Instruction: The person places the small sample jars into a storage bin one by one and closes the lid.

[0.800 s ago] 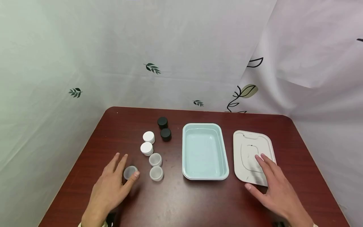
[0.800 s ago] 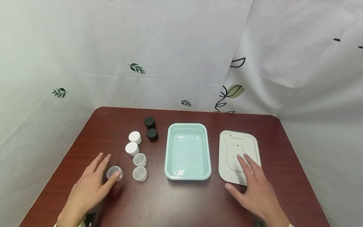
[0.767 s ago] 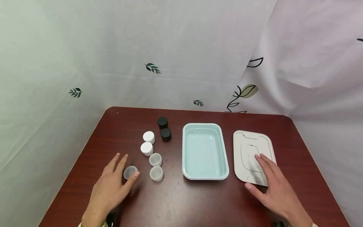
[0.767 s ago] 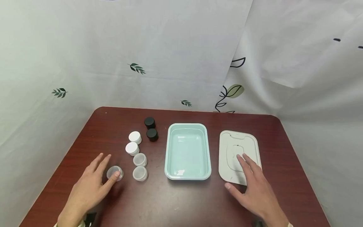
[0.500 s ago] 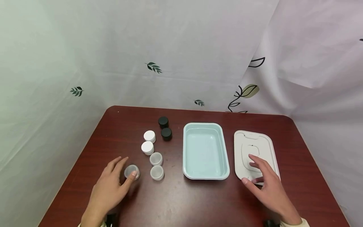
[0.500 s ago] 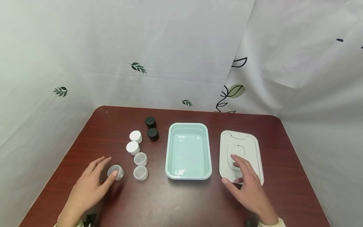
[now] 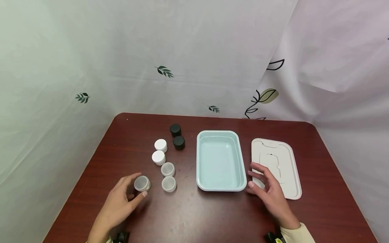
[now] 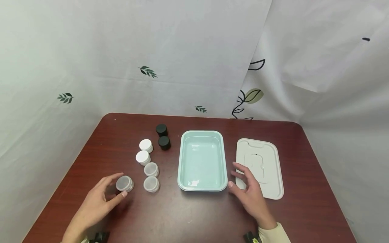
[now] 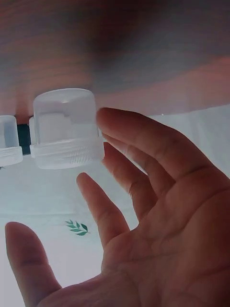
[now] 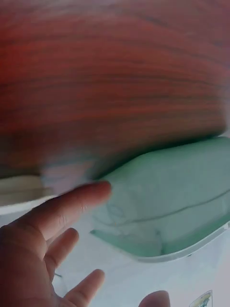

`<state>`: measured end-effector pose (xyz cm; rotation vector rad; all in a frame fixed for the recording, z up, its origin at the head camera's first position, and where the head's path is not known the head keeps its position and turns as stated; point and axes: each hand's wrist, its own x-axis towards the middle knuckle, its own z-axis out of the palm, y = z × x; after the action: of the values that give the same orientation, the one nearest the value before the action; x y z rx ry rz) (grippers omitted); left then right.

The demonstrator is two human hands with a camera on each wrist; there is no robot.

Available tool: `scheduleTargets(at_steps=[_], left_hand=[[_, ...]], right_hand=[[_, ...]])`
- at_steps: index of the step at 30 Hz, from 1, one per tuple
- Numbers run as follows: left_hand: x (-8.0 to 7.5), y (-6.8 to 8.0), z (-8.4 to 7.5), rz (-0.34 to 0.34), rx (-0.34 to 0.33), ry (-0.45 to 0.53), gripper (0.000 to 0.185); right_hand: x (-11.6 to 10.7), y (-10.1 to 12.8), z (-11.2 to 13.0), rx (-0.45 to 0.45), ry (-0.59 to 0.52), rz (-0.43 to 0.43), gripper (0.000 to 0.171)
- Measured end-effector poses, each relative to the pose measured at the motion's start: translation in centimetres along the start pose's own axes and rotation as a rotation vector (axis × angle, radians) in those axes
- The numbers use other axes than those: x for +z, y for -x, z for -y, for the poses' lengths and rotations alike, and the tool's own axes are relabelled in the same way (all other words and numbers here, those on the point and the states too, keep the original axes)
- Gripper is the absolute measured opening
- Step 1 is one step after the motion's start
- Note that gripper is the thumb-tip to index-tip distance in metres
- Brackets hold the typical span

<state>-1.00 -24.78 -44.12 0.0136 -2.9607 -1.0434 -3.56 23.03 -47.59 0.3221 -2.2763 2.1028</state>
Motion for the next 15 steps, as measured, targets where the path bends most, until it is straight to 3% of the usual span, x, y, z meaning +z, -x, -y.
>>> scheduleTargets(at_steps=[6,15], left_hand=[[0.4,0.0,0.6,0.021,-0.006,0.09,0.07],[1.0,-0.3,1.1,0.045,-0.061,0.123,0.067]], right_hand=[[1.0,-0.2,-0.5,0.062,-0.097,0.032,0.059],[2.3,0.1,-1.1,0.07,-0.323,0.096,0.062]])
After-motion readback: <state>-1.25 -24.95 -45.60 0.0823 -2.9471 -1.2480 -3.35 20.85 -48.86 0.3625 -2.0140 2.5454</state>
